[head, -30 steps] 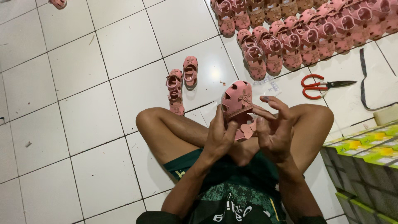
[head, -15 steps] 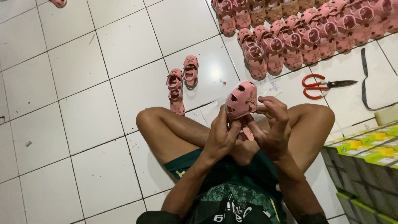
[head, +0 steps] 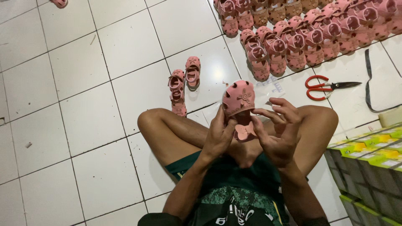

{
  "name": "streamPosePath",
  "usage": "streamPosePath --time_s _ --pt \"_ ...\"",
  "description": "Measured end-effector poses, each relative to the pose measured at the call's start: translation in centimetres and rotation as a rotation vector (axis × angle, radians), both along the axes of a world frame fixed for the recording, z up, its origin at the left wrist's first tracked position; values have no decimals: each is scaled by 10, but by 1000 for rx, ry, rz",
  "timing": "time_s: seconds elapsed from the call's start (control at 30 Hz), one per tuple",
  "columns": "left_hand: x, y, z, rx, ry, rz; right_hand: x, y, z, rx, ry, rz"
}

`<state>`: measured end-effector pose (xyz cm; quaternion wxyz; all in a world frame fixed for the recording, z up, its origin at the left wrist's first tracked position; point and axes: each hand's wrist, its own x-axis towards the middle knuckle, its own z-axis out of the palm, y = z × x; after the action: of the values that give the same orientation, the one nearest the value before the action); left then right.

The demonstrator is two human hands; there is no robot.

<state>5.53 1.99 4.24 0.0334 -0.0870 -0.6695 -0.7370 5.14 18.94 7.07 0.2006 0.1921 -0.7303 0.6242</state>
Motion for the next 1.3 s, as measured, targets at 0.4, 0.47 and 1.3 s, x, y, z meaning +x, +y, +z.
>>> streamPosePath --time_s 0.4,0.47,1.3 --pt "-1 -12 -17 140 -103 -221 -1 -1 13 63 -56 41" --pt "0 -12 -20 138 -86 -242 -1 -2 13 41 -81 31" --pt "-4 4 -31 283 -162 -143 -3 -8 13 -7 -67 -64"
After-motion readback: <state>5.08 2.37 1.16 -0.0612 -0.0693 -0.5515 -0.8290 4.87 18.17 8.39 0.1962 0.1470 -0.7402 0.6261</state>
